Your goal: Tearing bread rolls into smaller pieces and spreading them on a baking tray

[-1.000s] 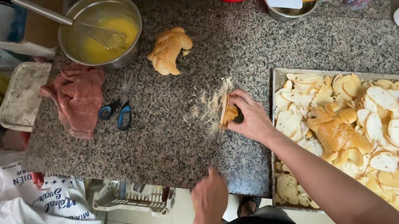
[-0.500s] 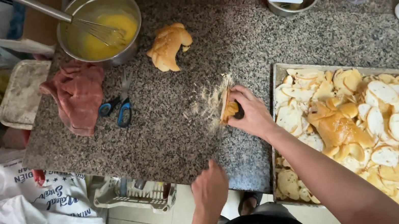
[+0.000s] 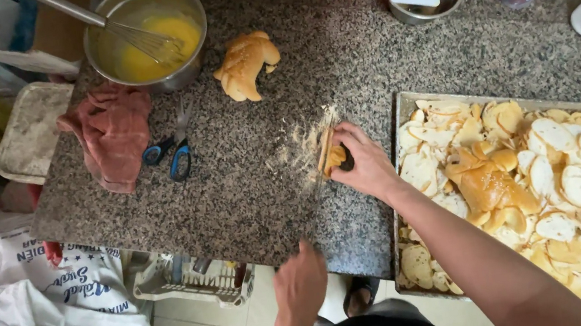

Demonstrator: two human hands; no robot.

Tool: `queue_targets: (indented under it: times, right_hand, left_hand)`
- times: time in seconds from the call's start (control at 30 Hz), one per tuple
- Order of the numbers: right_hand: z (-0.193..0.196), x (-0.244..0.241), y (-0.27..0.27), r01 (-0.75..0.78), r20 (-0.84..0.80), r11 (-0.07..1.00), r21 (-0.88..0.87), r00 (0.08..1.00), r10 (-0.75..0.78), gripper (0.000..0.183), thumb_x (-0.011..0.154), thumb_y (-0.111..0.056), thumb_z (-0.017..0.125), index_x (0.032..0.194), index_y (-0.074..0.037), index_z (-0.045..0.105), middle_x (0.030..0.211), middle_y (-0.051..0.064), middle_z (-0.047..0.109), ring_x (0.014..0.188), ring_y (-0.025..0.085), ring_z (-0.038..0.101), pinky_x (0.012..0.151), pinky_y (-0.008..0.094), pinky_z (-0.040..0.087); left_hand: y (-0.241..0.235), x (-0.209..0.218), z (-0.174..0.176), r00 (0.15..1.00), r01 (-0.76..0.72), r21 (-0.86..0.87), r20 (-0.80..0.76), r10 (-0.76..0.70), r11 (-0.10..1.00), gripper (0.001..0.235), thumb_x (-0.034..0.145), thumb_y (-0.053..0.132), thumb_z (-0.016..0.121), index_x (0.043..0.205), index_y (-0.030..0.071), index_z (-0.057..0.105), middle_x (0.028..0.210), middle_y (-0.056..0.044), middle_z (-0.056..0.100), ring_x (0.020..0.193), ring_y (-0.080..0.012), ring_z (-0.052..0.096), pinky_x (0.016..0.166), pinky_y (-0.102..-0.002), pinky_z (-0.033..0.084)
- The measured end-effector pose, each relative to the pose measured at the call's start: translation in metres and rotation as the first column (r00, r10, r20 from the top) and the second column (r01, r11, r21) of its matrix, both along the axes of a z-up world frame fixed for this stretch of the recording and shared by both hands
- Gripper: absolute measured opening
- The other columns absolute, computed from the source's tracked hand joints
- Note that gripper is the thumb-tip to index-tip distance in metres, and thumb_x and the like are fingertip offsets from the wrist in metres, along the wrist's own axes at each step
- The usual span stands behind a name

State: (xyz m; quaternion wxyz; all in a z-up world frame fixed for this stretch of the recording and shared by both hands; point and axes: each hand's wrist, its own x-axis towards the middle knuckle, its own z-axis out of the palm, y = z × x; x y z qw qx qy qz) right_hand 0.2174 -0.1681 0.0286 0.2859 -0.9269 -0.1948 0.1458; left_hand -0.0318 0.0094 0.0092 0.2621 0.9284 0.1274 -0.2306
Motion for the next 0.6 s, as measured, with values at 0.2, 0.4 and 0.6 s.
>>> queue_targets:
  times: [0.2, 0.4, 0.6]
  right_hand:
    - [0.0, 0.0, -0.002, 0.008, -0.014, 1.0, 0.008, 1.0, -0.008, 0.08, 0.093, -0.04, 0.092, 0.164, -0.016, 0.066, 0.192, 0.003, 0.044, 0.169, 0.032, 0.057, 0.143, 0.076, 0.038]
    - [-0.009, 0.0, -0.009, -0.009, 0.004, 1.0, 0.011, 1.0, 0.009, 0.08, 0.095, -0.044, 0.092, 0.165, -0.018, 0.064, 0.19, 0.001, 0.044, 0.156, 0.033, 0.067, 0.138, 0.074, 0.049]
    - [0.004, -0.006, -0.007, 0.019, 0.006, 0.999, 0.036, 1.0, -0.019, 0.071, 0.094, -0.031, 0.1, 0.157, -0.018, 0.069, 0.191, 0.004, 0.045, 0.163, 0.034, 0.062, 0.141, 0.077, 0.043]
  left_hand:
    - [-0.006, 0.015, 0.004, 0.998, -0.045, 0.021, -0.045, 0.046, 0.999, 0.028, 0.129, 0.036, 0.047, 0.12, 0.013, 0.06, 0.102, -0.021, 0.088, 0.097, -0.0547, 0.086, 0.082, -0.073, 0.066]
    - [0.012, 0.038, 0.034, 0.994, -0.089, -0.109, -0.068, 0.082, 0.99, 0.042, 0.137, 0.044, 0.034, 0.129, 0.014, 0.062, 0.077, 0.002, 0.07, 0.063, -0.0178, 0.07, 0.063, -0.043, 0.066]
    - [-0.01, 0.036, 0.051, 0.996, -0.033, -0.092, 0.077, 0.04, 0.995, 0.038, 0.135, 0.026, 0.036, 0.13, 0.004, 0.067, 0.068, 0.003, 0.064, 0.047, -0.0113, 0.055, 0.037, -0.031, 0.047]
